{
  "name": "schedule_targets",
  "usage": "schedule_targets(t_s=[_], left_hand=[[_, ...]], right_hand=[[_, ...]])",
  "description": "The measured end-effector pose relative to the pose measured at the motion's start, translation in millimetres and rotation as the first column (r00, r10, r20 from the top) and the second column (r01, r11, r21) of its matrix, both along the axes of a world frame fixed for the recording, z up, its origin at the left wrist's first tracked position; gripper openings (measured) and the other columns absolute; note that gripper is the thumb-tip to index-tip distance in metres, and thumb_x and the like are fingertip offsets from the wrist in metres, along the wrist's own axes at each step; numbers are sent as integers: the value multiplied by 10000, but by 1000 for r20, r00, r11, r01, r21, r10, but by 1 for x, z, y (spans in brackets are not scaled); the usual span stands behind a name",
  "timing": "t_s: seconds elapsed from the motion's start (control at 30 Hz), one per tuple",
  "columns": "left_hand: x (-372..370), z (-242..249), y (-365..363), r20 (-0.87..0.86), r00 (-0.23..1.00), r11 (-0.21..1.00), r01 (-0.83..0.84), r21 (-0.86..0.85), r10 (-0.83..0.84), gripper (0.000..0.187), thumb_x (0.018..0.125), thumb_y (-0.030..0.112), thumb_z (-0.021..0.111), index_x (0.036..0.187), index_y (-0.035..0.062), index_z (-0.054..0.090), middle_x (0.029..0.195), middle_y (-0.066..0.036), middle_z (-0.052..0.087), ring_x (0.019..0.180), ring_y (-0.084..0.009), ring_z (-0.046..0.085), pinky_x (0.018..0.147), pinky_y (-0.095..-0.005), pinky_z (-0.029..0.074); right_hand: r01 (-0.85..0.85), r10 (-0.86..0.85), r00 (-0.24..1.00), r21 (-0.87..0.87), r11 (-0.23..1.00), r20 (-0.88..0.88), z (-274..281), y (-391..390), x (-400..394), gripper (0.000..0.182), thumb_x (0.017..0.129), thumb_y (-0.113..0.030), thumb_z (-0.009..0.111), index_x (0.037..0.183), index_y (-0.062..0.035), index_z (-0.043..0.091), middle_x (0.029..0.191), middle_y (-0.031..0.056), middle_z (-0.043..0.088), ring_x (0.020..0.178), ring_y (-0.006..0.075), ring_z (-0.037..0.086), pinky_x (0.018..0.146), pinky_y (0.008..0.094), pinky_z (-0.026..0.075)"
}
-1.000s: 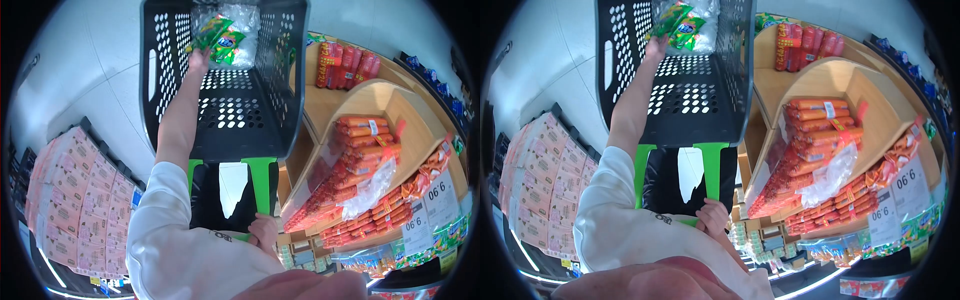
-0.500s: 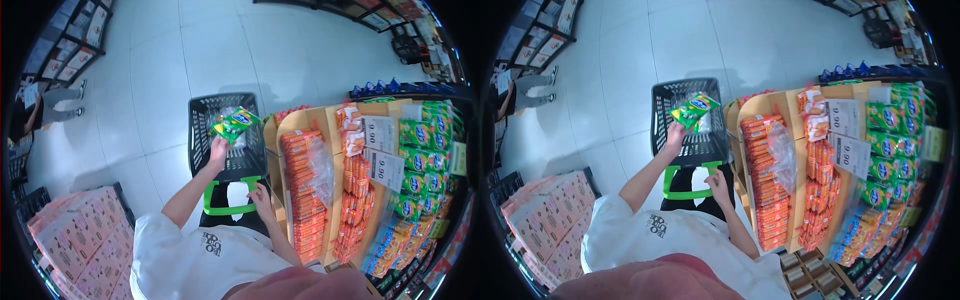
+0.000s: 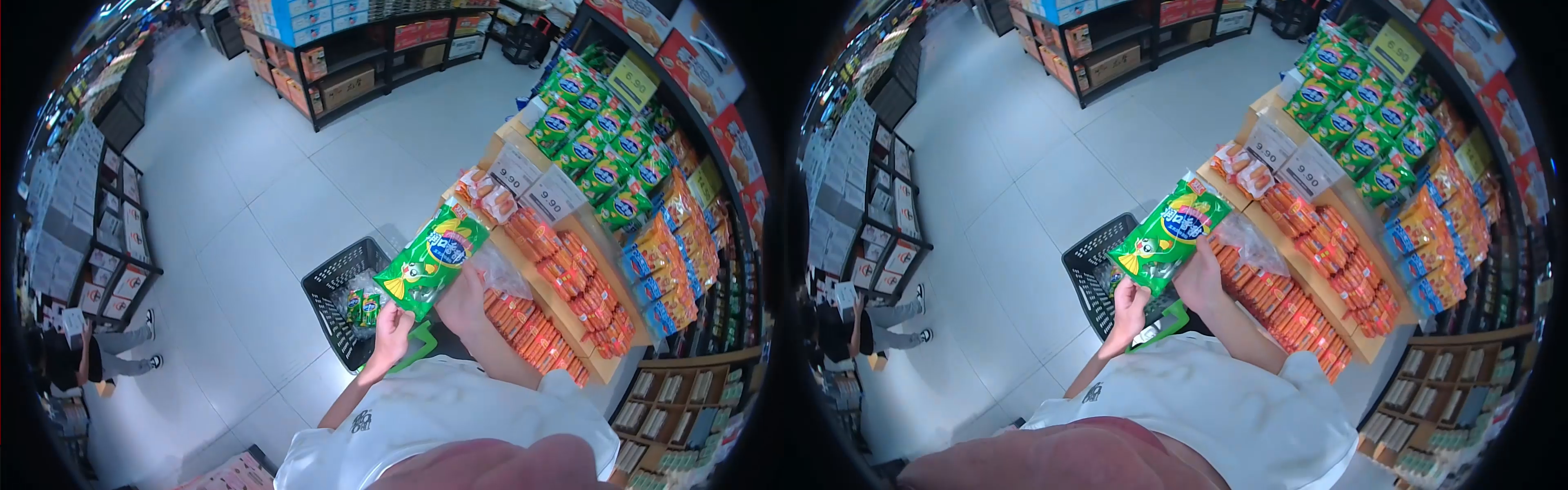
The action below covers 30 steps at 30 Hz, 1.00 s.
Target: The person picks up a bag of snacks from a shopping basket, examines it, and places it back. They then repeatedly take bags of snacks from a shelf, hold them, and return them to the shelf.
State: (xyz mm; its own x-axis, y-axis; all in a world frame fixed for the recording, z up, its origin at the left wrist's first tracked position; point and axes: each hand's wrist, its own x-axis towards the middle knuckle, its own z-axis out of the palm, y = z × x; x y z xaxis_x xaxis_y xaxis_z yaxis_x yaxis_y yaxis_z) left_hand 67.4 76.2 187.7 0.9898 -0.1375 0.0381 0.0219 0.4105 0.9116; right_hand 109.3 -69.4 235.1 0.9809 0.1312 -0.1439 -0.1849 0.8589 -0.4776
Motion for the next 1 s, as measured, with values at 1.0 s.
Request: schedule_targets(t_s=[1.0], left_hand=[[30, -25, -94, -276, 696, 554, 704, 445, -663, 408, 914, -26, 473, 1318, 23, 443, 1271, -103, 549, 1188, -201, 518, 1027, -344, 398]], right_hand=[[667, -723, 571, -733, 132, 389, 3, -471, 193, 558, 829, 8, 655, 1347, 51, 455, 1159, 146, 621, 984, 233, 620, 840, 319, 486]])
